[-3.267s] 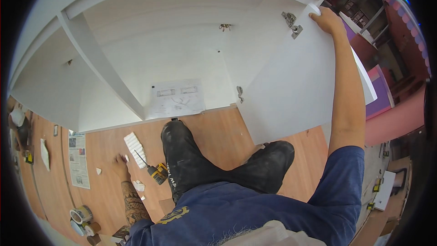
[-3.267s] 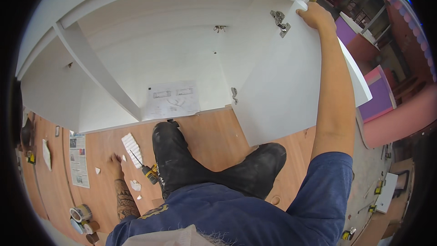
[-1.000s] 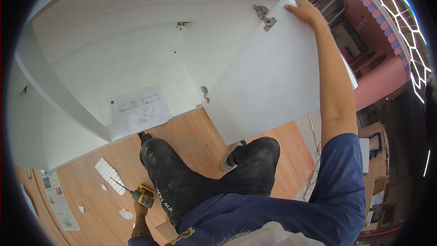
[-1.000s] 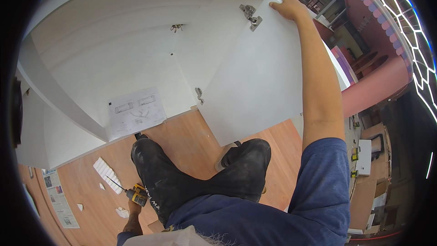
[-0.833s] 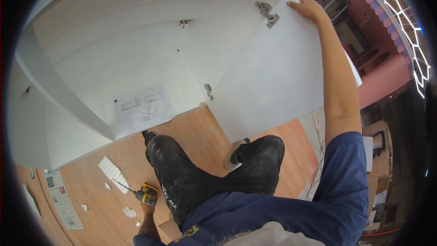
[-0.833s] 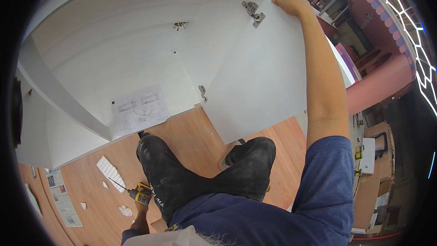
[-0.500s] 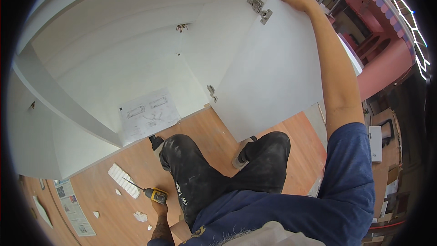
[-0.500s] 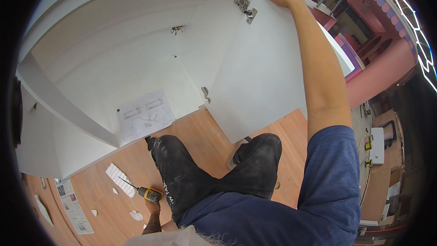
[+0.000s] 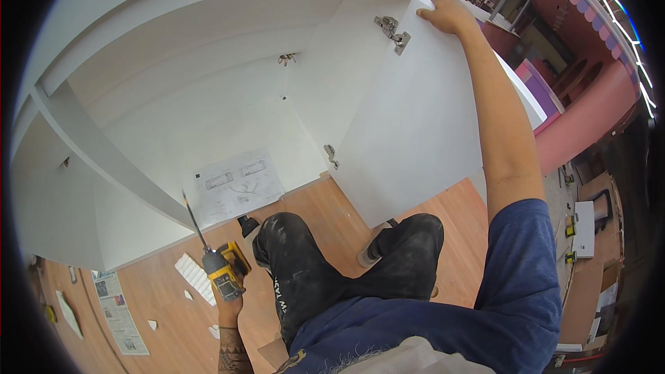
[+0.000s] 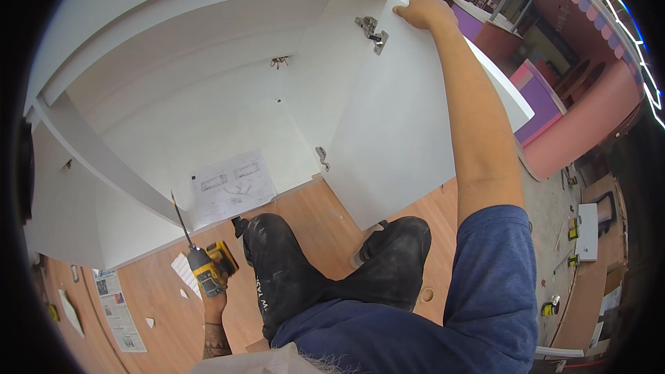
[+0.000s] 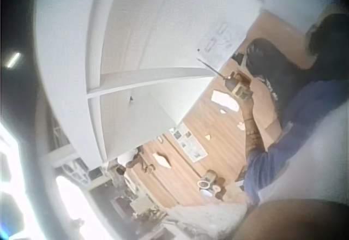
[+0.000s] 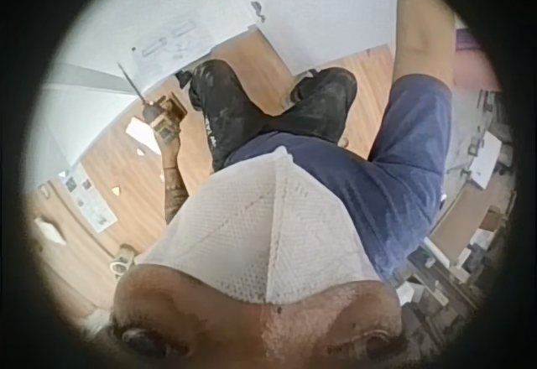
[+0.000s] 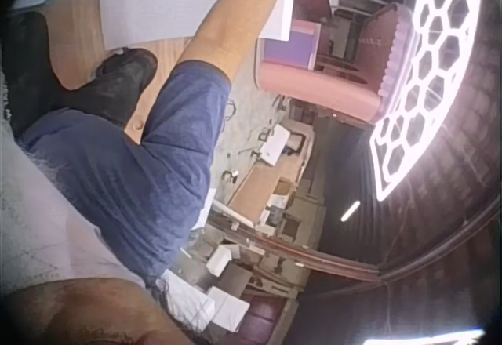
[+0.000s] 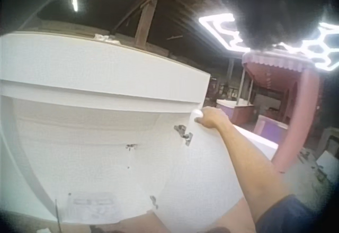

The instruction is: The person attaches a white door panel to a cabinet frame by aligning the hinges and securing them with screws using a power drill.

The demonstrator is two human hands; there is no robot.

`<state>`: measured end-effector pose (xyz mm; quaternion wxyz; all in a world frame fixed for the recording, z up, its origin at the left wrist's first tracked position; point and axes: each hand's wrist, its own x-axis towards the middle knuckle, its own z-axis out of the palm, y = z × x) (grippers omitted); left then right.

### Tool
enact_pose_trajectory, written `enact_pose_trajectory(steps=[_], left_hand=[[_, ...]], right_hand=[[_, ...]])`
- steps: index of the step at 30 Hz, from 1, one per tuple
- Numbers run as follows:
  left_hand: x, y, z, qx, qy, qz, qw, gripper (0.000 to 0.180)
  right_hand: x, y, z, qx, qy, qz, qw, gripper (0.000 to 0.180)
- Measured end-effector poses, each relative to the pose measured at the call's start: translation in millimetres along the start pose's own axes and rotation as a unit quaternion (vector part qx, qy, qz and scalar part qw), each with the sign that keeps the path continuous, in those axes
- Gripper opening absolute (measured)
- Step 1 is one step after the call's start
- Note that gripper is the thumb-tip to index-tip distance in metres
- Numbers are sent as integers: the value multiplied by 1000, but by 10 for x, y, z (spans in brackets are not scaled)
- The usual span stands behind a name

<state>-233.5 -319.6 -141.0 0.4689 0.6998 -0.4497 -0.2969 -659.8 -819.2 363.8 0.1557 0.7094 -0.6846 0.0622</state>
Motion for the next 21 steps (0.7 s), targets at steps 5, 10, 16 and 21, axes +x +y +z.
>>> enact_pose_trajectory(steps=[5, 10, 16, 21], left_hand=[[561, 824, -48, -13, 38, 216, 976, 41], [1112, 1477, -49, -147, -22, 187, 971, 44], [1860, 2297, 526, -405, -62, 153, 899, 76], [2380, 3131, 932, -513, -82, 140, 843, 43]], right_hand=[[-65, -58, -30, 5, 2, 15, 1000, 54], [-182, -116, -83, 16, 1, 22, 1000, 52], [-211, -112, -135, 25, 3, 21, 999, 50], [-243, -150, -137, 19, 3, 21, 1000, 51]])
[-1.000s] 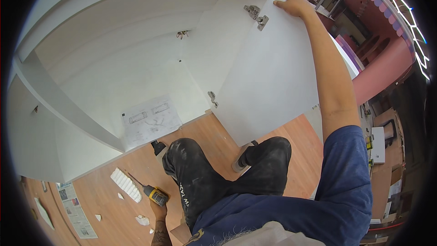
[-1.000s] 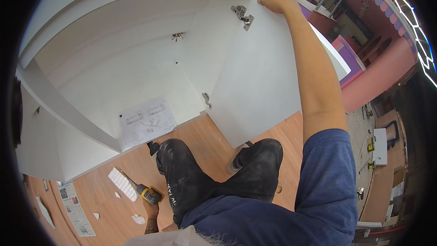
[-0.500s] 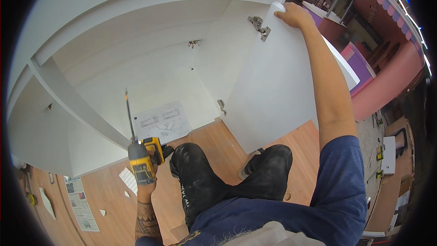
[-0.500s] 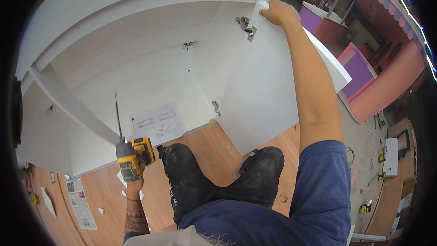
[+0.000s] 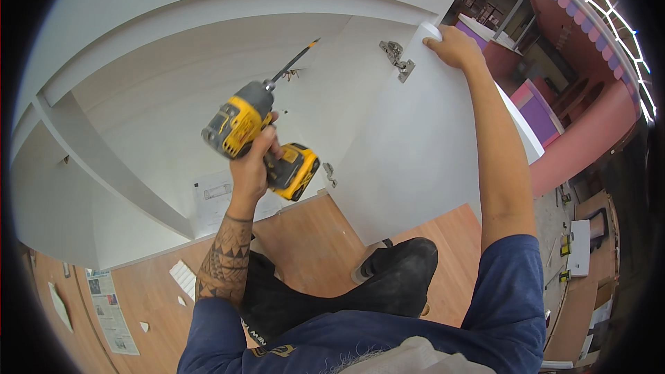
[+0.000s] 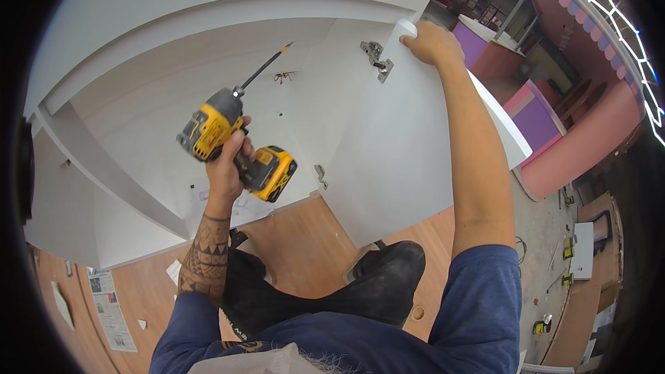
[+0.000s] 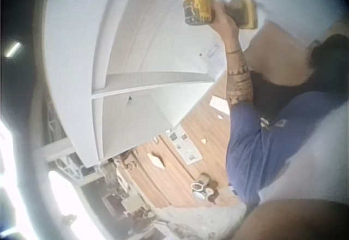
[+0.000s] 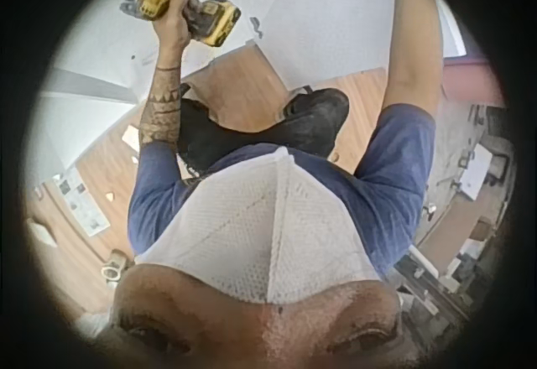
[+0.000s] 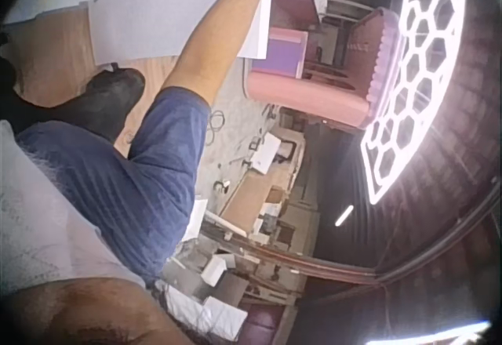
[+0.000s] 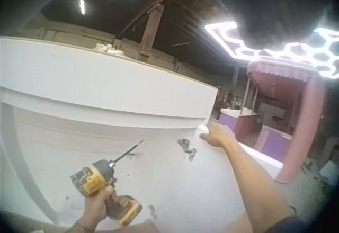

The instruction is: The person attaches a white door panel to a cabinet frame by aligning the hinges and securing them with screws using a power drill.

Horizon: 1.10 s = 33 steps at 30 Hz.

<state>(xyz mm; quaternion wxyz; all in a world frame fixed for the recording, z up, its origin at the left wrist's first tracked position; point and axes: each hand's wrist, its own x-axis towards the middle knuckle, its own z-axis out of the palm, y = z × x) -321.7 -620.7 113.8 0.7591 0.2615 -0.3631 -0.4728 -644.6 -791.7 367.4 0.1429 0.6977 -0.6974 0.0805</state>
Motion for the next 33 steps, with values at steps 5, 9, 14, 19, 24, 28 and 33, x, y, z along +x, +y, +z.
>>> enact_pose_trajectory(steps=[5, 9, 14, 19, 24, 28, 33], left_hand=[[512, -130, 288, -50, -22, -17, 998, 35], [756, -304, 353, -52, -31, -47, 997, 30], [906, -381, 304, -58, -29, -54, 996, 29], [1092, -435, 303, -65, -47, -73, 994, 26], [1223, -506, 259, -56, -76, -63, 994, 28], [1261, -544, 296, -53, -94, -95, 990, 27], [1272, -551, 313, -43, -106, -99, 988, 25]], right_hand=[[29, 22, 29, 0, 11, -1, 1000, 50], [-42, 23, 40, -25, 32, 0, 999, 51], [-81, -35, 19, -9, 40, -11, 999, 54], [-158, -49, -2, 22, 35, 5, 999, 52], [-175, -133, -41, 34, 15, 24, 999, 50], [-182, -150, -23, 67, 21, 24, 997, 49], [-194, -198, -61, 64, 9, 24, 998, 49]])
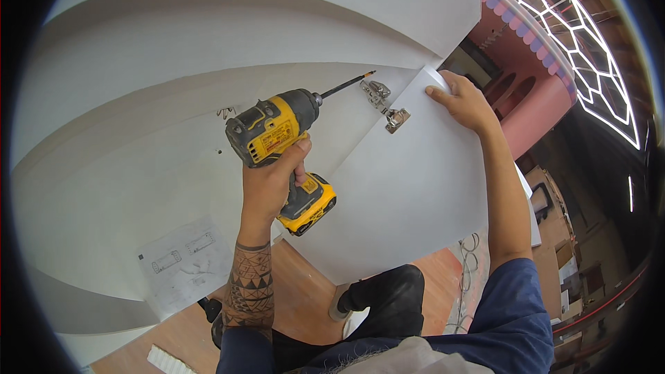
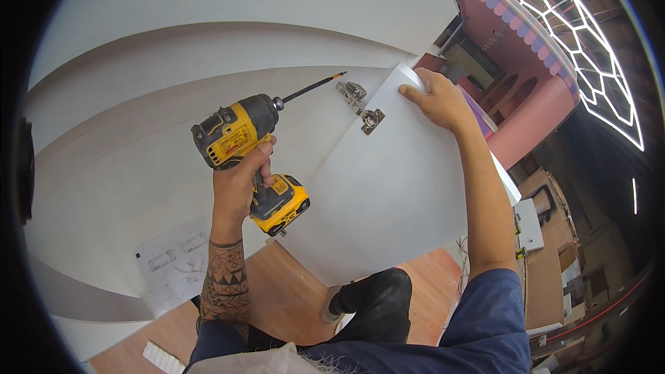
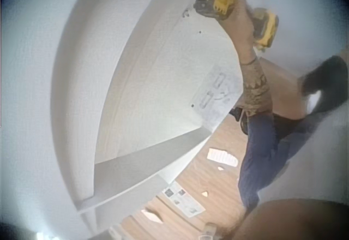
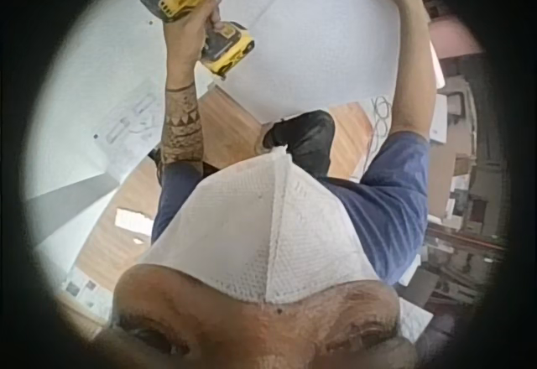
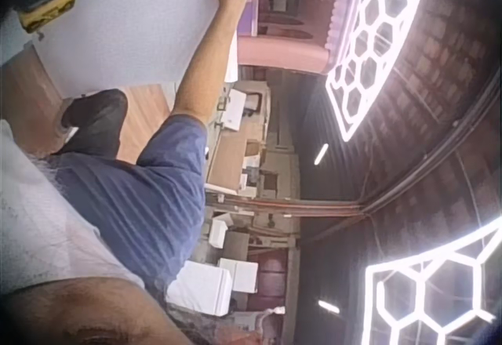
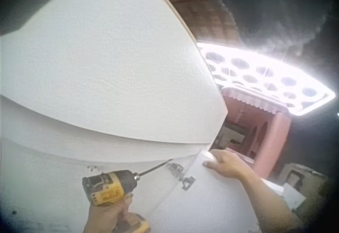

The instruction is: The person attaches a white door panel to a cabinet frame by aligning the hinges and securing them with screws using a power drill.

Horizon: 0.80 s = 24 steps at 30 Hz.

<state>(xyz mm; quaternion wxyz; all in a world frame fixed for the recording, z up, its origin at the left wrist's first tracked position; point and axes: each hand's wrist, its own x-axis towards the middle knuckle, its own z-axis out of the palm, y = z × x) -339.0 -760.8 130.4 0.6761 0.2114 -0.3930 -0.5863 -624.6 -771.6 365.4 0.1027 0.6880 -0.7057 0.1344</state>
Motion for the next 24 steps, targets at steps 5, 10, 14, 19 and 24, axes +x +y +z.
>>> enact_pose_trajectory(steps=[5, 10, 14, 19, 24], left_hand=[[19, -10, 18, 6, -3, 8, 1000, 25], [50, -21, 23, 16, 1, -12, 1000, 26], [65, -53, 24, 26, -1, -23, 999, 27], [57, -47, 32, 26, 9, -17, 999, 29], [55, -21, 32, 25, 4, -13, 1000, 30]], right_hand=[[26, 21, 14, 0, 2, 5, 1000, 49], [28, 42, 27, -6, 7, 1, 1000, 48], [8, 26, 9, -7, 5, 6, 1000, 49], [-4, 13, 17, -9, 12, 15, 1000, 49], [10, 21, 25, -1, 12, 14, 1000, 48]])
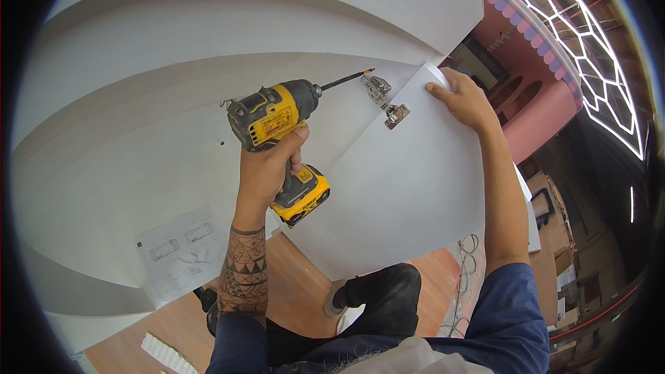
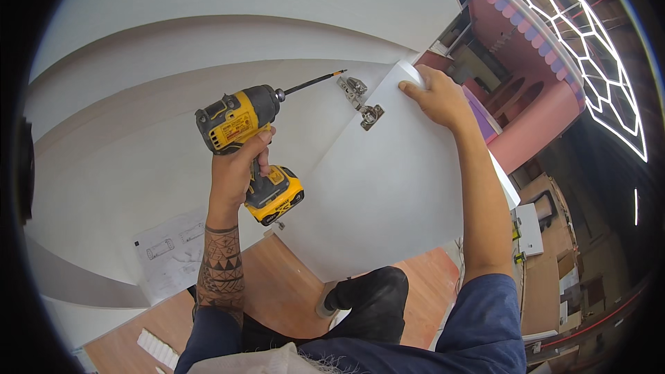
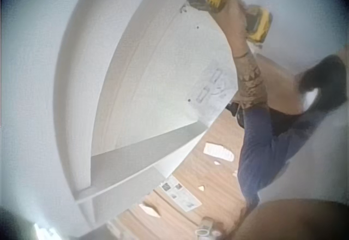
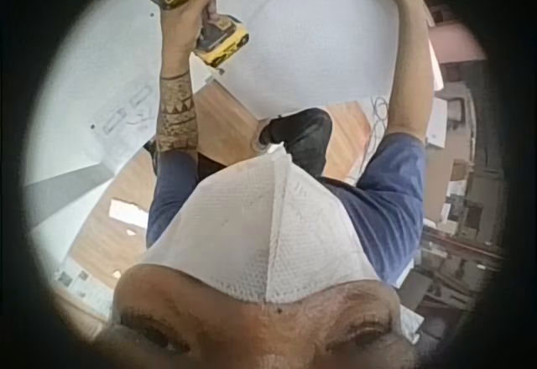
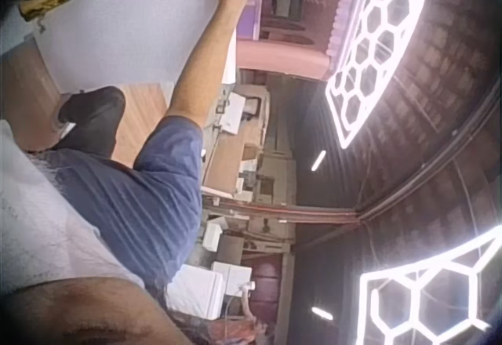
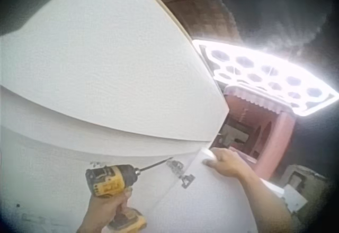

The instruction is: The person attaches a white door panel to a cabinet frame by aligning the hinges and securing them with screws using a power drill.

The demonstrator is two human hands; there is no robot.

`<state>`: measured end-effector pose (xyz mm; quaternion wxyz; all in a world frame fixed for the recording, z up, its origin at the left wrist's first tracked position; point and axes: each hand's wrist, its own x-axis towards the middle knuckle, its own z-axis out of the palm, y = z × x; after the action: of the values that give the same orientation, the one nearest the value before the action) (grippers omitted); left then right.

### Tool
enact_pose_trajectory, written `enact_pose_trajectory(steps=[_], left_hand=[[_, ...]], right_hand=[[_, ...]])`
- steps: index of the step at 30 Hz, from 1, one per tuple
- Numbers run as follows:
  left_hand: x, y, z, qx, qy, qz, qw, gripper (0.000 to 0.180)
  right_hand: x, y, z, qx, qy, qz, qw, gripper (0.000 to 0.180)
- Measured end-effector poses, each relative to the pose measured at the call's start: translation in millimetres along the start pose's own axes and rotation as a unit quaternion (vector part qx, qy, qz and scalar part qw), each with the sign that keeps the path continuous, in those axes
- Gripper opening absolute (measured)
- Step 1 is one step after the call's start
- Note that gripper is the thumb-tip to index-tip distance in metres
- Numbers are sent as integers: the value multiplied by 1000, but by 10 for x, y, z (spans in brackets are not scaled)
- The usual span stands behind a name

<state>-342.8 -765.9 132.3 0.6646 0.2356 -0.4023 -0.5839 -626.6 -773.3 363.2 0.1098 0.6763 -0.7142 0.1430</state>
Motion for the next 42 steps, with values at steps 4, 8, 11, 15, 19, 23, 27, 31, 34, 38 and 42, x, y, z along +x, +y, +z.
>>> enact_pose_trajectory(steps=[4, 8, 11, 15, 19, 23, 27, 31, 34, 38, 42], left_hand=[[17, -7, 33, 14, -10, -15, 1000, 29], [38, -66, 39, 37, -15, -20, 999, 23], [53, -64, 69, 55, -24, -23, 998, 24], [65, -54, 111, 64, -27, -28, 997, 24], [58, -38, 140, 71, -21, -27, 997, 22], [74, -75, 117, 73, -28, -29, 997, 26], [83, -101, 122, 81, -23, -30, 996, 26], [91, -108, 115, 75, -26, -31, 996, 26], [97, -116, 108, 73, -28, -28, 997, 26], [104, -138, 87, 70, -28, -30, 997, 25], [107, -145, 110, 58, -24, -29, 998, 22]], right_hand=[[33, 25, 7, -9, 6, -14, 1000, 47], [50, 27, 25, -14, 9, -11, 1000, 48], [49, 54, 31, -19, 11, -13, 1000, 48], [12, 32, 15, -11, 17, -15, 1000, 49], [-8, 17, 10, -16, 11, -6, 1000, 50], [-25, -13, 3, -25, 11, -5, 1000, 50], [-28, 1, -2, -20, 13, -13, 1000, 50], [-62, -89, -51, -19, -17, 19, 999, 52], [-66, -106, -54, -19, -19, 19, 999, 51], [-59, -93, -42, -23, -20, 17, 999, 52], [-76, -110, -51, -34, -18, 21, 999, 51]])
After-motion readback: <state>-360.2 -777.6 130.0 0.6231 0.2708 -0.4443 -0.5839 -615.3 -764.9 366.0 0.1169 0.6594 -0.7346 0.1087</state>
